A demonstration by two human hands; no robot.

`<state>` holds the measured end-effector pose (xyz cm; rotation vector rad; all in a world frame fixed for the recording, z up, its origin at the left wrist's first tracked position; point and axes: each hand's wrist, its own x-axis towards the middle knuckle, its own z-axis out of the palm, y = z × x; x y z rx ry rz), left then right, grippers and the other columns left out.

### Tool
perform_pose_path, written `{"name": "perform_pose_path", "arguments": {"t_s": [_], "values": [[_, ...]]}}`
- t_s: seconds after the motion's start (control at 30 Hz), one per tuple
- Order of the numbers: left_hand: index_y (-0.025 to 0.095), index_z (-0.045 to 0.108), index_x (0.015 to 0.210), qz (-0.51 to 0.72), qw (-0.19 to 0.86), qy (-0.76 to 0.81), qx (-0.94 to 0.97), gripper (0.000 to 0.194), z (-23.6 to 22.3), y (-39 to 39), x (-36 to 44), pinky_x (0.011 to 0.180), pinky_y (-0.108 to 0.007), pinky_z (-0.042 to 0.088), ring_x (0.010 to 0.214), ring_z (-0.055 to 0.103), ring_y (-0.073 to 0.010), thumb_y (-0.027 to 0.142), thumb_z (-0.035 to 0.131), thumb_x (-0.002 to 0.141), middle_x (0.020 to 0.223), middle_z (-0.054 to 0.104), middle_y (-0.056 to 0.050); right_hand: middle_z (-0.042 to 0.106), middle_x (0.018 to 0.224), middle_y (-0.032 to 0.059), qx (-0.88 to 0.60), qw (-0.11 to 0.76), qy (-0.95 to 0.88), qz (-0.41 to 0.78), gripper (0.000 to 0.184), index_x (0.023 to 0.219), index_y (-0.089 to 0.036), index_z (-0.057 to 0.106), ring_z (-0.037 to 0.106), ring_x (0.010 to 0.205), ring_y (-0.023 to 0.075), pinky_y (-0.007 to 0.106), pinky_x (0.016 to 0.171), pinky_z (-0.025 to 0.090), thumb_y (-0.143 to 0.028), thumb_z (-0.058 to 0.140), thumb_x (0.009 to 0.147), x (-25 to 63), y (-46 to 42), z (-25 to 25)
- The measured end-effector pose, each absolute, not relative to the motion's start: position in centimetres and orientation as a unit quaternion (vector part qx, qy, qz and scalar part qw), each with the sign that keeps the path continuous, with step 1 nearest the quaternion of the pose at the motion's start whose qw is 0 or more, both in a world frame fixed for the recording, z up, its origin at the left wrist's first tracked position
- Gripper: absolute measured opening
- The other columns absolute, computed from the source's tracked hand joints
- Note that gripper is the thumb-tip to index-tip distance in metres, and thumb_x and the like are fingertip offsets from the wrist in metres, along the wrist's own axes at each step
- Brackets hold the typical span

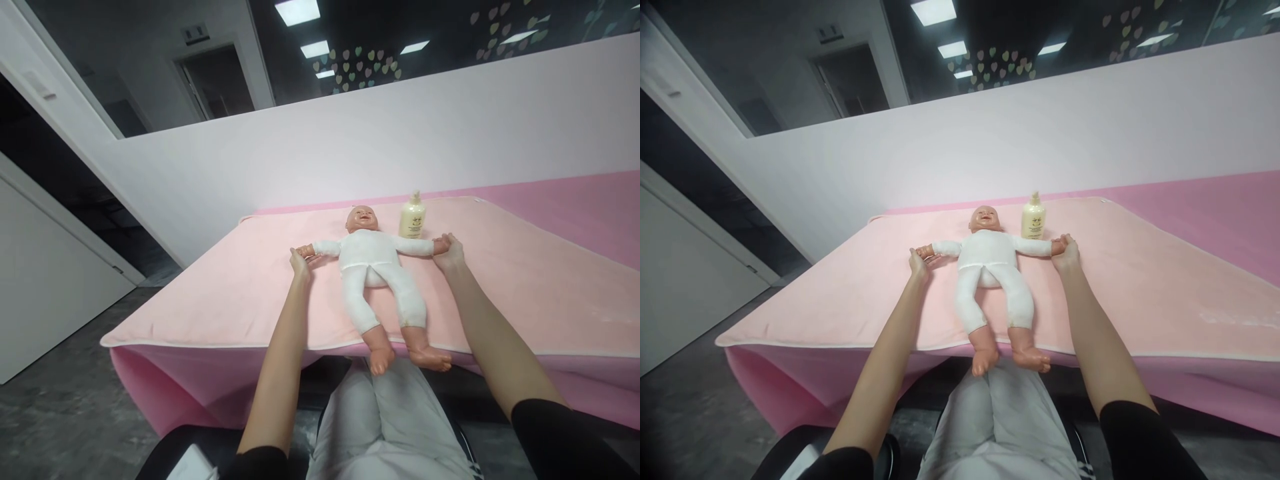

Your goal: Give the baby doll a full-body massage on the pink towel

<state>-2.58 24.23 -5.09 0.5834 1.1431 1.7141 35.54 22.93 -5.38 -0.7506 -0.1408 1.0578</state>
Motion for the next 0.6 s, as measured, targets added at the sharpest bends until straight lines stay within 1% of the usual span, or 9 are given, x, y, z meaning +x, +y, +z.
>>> {"name": "perform_pose_path", "arguments": {"t_s": [0.1,0.17,0.27,0.33,0.4,0.47,0.5,0.53,0.6], "values": [[0.014,0.051,0.094,0.703,0.486,0.461,0.24,0.038,-5.08,24.16,-2.58,0.055,-0.034,0.056,0.049,0.064,-0.0176,0.041,0.024,0.096,0.065,0.063,-0.005,0.044,0.062,-0.0046,-0.308,0.807,-0.059,0.501,0.026,0.071,-0.019,0.037,0.045,0.049,0.0068,0.02,0.05,0.046,-0.028,0.031,0.094,35.71,22.61,-5.19],[0.015,0.05,0.096,0.702,0.485,0.453,0.259,0.031,-5.19,24.1,-2.52,0.055,-0.032,0.056,0.05,0.064,-0.017,0.039,0.031,0.095,0.066,0.063,-0.004,0.043,0.063,-0.0041,-0.307,0.807,-0.052,0.502,0.03,0.071,-0.019,0.037,0.045,0.049,0.0077,0.021,0.049,0.046,-0.032,0.026,0.095,35.75,22.49,-5.13],[0.016,0.047,0.102,0.701,0.471,0.451,0.291,0.02,-5.36,23.95,-2.4,0.056,-0.03,0.056,0.052,0.065,-0.015,0.034,0.045,0.092,0.069,0.062,-0.001,0.04,0.06,-0.0051,-0.32,0.79,-0.059,0.52,0.029,0.07,-0.019,0.035,0.044,0.048,0.0067,0.019,0.05,0.046,-0.029,0.028,0.096,35.7,22.61,-5.15],[0.018,0.044,0.107,0.699,0.464,0.452,0.303,0.026,-5.4,23.8,-2.35,0.056,-0.029,0.056,0.052,0.064,-0.0133,0.032,0.054,0.088,0.072,0.061,0.0,0.04,0.06,-0.0059,-0.325,0.782,-0.081,0.526,0.027,0.071,-0.019,0.037,0.043,0.048,0.0056,0.017,0.052,0.047,-0.026,0.033,0.096,35.59,22.81,-5.27],[0.019,0.042,0.112,0.697,0.461,0.454,0.309,0.038,-5.36,23.65,-2.33,0.056,-0.028,0.055,0.052,0.063,-0.0121,0.03,0.064,0.082,0.076,0.061,0.001,0.042,0.061,-0.006,-0.333,0.779,-0.106,0.521,0.025,0.073,-0.018,0.04,0.045,0.05,0.005,0.017,0.054,0.048,-0.027,0.037,0.097,35.43,22.99,-5.44],[0.02,0.039,0.115,0.694,0.458,0.457,0.316,0.049,-5.31,23.55,-2.29,0.057,-0.027,0.055,0.054,0.064,-0.0119,0.027,0.069,0.078,0.078,0.061,0.001,0.045,0.062,-0.0059,-0.36,0.779,-0.124,0.498,0.021,0.074,-0.018,0.042,0.047,0.052,0.0053,0.017,0.056,0.05,-0.025,0.044,0.094,35.23,23.05,-5.63],[0.02,0.039,0.115,0.692,0.457,0.458,0.32,0.049,-5.29,23.56,-2.25,0.057,-0.027,0.055,0.054,0.064,-0.012,0.027,0.07,0.077,0.077,0.06,0.001,0.045,0.062,-0.006,-0.379,0.779,-0.127,0.482,0.019,0.074,-0.018,0.041,0.048,0.053,0.0056,0.017,0.056,0.05,-0.021,0.048,0.092,35.14,23.03,-5.7],[0.019,0.04,0.113,0.69,0.457,0.459,0.323,0.045,-5.28,23.6,-2.22,0.057,-0.027,0.055,0.054,0.064,-0.0121,0.028,0.068,0.079,0.077,0.06,0.001,0.046,0.062,-0.0061,-0.398,0.778,-0.128,0.469,0.019,0.073,-0.018,0.041,0.049,0.054,0.0059,0.018,0.056,0.051,-0.018,0.051,0.09,35.07,22.99,-5.75],[0.018,0.042,0.107,0.692,0.455,0.462,0.317,0.03,-5.31,23.81,-2.18,0.057,-0.028,0.054,0.052,0.063,-0.0122,0.033,0.057,0.086,0.075,0.06,0.0,0.046,0.062,-0.0065,-0.425,0.773,-0.126,0.453,0.02,0.073,-0.018,0.039,0.05,0.055,0.0067,0.019,0.056,0.052,-0.013,0.053,0.087,35.01,22.88,-5.74]]}}
